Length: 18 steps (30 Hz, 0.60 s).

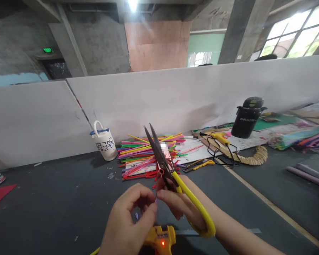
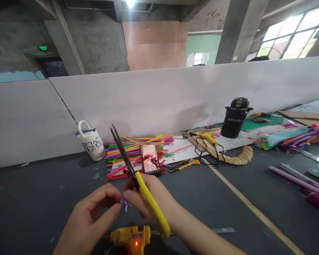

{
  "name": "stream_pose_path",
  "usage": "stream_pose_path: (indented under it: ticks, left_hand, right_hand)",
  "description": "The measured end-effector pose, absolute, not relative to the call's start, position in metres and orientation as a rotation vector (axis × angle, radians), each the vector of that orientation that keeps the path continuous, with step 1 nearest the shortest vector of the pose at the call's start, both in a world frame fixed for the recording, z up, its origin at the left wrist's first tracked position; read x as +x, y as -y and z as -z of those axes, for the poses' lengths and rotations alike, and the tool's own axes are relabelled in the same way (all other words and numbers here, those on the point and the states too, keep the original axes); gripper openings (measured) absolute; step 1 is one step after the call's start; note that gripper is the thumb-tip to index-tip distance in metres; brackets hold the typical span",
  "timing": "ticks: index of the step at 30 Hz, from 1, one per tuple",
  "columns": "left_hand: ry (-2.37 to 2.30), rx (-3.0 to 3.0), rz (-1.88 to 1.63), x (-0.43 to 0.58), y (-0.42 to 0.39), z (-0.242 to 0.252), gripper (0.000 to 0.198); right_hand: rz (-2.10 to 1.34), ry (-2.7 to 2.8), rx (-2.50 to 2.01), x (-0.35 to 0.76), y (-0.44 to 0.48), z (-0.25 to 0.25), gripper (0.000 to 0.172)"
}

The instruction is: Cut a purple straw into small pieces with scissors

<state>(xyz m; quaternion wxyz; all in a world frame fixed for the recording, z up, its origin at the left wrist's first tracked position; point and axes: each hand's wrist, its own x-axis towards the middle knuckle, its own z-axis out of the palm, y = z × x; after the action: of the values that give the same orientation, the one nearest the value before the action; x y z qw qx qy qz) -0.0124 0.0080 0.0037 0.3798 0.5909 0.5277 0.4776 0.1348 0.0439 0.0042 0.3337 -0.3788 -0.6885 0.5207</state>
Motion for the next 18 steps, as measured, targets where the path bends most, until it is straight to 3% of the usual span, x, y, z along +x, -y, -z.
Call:
stream_pose_path:
  ticks: [5, 12, 18]
  left_hand:
    - [-1.192, 1.044, -1.062, -0.019, -0.016, -0.002, 0.012]
    - [-1.212, 1.014, -1.127, -0.012, -0.014, 0.0, 0.007]
    - [-1.088, 1.026, -1.262, -0.022, -0.014, -0.002, 0.008]
  right_hand:
    - [-1.232, 1.938, -0.988, 0.138, -0.047, 0.0, 0.005]
    - [-1.066, 1.986, -1.005, 0.136, -0.046, 0.002, 0.004]
    - [-0.963, 2.004, -1.014, 0.139, -0.04, -0.001, 0.027]
